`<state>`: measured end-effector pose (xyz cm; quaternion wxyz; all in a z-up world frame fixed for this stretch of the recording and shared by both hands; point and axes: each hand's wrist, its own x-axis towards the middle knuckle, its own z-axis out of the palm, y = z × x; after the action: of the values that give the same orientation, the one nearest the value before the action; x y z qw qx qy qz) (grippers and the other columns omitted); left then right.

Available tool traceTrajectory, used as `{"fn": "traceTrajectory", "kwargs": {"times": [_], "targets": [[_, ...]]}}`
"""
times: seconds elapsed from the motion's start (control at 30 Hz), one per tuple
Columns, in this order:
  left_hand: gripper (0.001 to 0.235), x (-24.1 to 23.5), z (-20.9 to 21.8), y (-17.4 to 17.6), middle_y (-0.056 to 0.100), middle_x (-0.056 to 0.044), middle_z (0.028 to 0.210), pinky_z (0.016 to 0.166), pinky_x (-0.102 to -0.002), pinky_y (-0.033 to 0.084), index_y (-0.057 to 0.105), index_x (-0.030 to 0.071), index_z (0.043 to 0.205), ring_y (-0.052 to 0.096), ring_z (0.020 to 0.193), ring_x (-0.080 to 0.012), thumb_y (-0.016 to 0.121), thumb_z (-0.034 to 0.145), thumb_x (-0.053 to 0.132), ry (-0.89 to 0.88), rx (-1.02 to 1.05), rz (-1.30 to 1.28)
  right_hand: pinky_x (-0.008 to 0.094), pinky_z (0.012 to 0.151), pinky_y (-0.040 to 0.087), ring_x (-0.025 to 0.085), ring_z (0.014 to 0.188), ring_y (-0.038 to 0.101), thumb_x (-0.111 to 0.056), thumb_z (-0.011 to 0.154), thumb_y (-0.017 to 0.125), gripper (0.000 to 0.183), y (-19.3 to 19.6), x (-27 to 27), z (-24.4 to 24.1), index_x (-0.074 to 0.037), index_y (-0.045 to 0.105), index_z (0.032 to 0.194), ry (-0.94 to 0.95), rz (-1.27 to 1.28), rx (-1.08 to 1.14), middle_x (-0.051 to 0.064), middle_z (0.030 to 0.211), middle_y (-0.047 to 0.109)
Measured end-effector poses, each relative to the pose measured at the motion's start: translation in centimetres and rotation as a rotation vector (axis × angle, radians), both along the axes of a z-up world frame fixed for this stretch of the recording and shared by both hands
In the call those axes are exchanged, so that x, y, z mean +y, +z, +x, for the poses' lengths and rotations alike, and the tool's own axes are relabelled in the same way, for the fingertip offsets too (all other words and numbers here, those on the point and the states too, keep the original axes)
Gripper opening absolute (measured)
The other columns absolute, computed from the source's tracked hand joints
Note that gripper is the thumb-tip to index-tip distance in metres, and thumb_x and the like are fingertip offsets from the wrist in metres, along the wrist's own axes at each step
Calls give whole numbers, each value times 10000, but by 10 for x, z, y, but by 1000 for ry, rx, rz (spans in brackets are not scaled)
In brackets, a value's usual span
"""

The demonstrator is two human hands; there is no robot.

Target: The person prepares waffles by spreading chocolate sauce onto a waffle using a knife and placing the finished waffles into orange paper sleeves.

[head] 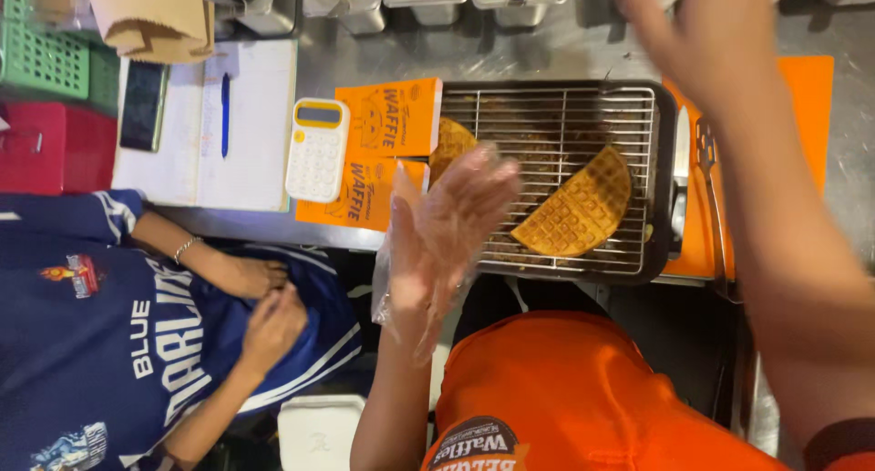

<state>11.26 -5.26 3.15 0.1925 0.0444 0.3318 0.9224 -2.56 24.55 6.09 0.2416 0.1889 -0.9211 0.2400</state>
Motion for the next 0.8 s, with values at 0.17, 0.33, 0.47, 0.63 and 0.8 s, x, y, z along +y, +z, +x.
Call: {"fn": "traceTrajectory", "kwargs": {"times": [0.17, 0.33, 0.47, 0.63, 0.8], "targets": [[966, 23, 8, 25, 403, -302, 1537, 1249, -526, 319, 364, -47, 1575, 480, 1403, -419, 279, 1104, 792, -287, -108, 226, 307, 653, 533, 185, 734, 710, -165, 996, 707, 154, 17, -59, 120, -43, 750, 1079, 221, -354, -382, 102, 919, 750], [958, 45, 9, 35, 196, -185, 1719, 1307, -571, 244, 134, 102, 1675, 277, 1576, -394, 356, 984, 727, -783, -237, -116, 249, 633, 458, 109, 681, 608, -75, 1157, 632, 184, -10, -35, 204, 44, 712, 1041, -221, -540, -270, 98, 812, 673], [1055, -6, 27, 19, 189, -173, 1775, 1322, -625, 230, 160, 20, 1696, 240, 1630, -429, 288, 1002, 805, -837, 26, -78, 233, 529, 387, 56, 556, 525, -125, 1141, 625, 215, -45, -20, 269, 26, 681, 1000, -495, -784, -323, 57, 684, 597], [1018, -9, 28, -42, 176, -112, 1740, 1131, -577, 309, 28, 242, 1688, 339, 1481, -439, 83, 847, 813, -1056, 119, -491, 241, 584, 442, 86, 594, 574, -114, 1113, 657, 142, -86, -37, 323, 12, 714, 1146, -654, -531, -479, 99, 825, 653], [839, 16, 44, -89, 233, -104, 1730, 1129, -429, 441, 233, 189, 1617, 312, 1543, -295, 126, 984, 730, -1193, 462, -751, 278, 565, 486, 163, 609, 570, -98, 853, 733, 692, -102, -67, 350, -50, 499, 1502, -549, -412, -593, 167, 1375, 620]]}}
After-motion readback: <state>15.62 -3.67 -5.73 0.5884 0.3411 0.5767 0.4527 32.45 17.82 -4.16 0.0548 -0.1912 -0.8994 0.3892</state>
